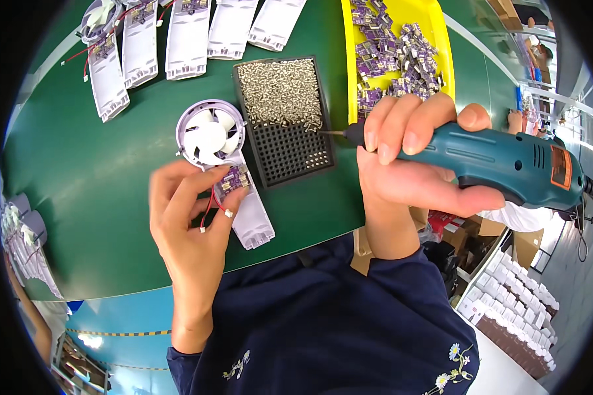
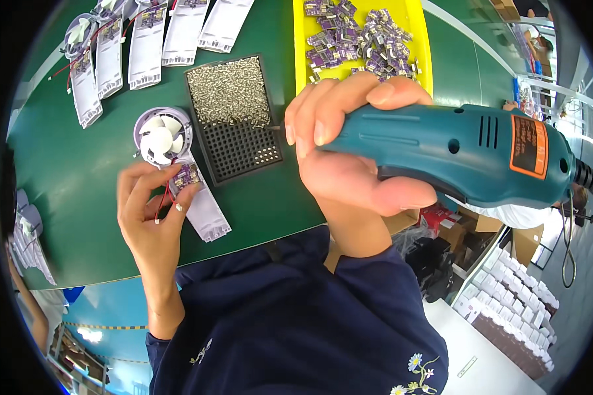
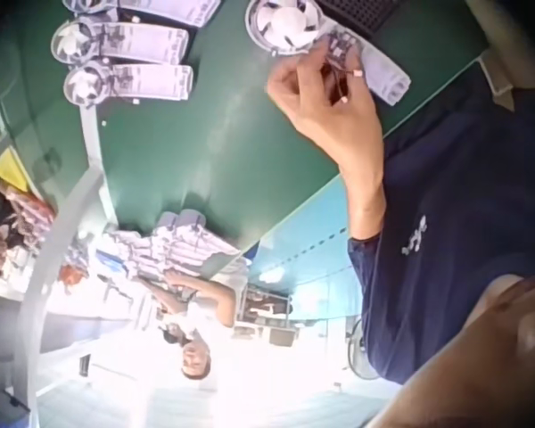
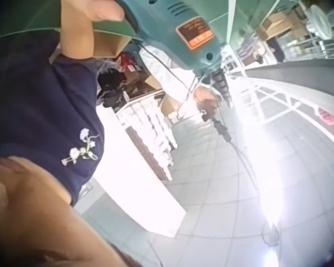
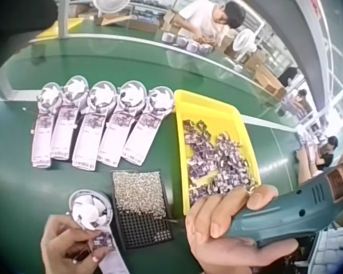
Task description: Installing circuit boards and components into portable hand fans using an electric screwdriver.
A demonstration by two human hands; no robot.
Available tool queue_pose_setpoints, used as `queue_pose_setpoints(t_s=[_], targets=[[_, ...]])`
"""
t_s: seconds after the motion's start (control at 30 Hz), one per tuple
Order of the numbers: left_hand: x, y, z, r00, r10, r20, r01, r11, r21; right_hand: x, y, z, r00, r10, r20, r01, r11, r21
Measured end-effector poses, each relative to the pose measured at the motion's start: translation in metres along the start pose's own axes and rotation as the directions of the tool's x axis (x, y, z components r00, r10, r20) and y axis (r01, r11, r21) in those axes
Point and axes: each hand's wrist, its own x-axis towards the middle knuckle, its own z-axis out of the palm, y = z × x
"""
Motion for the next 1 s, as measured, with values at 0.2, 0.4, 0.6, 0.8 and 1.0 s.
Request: queue_pose_setpoints(t_s=[0.2,0.4,0.6,0.8,1.0], targets=[[0.003,-0.008,-0.003,0.988,0.151,0.005,-0.151,0.984,0.098,-0.001,0.0,0.006,0.997,-0.006,-0.075,0.005,1.0,-0.013],[-0.001,-0.012,-0.002,0.984,0.177,0.003,-0.176,0.98,0.095,0.0,-0.001,0.003,1.0,0.008,0.02,-0.005,0.99,-0.14],[-0.003,-0.013,-0.005,0.983,0.183,-0.009,-0.181,0.977,0.113,0.006,-0.018,0.031,0.997,0.068,-0.032,-0.069,0.997,-0.032],[0.006,0.001,-0.001,0.974,0.219,0.059,-0.221,0.975,0.036,0.018,-0.028,0.045,0.997,0.074,0.002,-0.074,0.997,0.03],[-0.005,0.013,-0.014,0.937,0.35,0.009,-0.339,0.899,0.277,-0.008,0.006,0.08,0.983,0.099,-0.153,-0.076,0.985,0.152]])
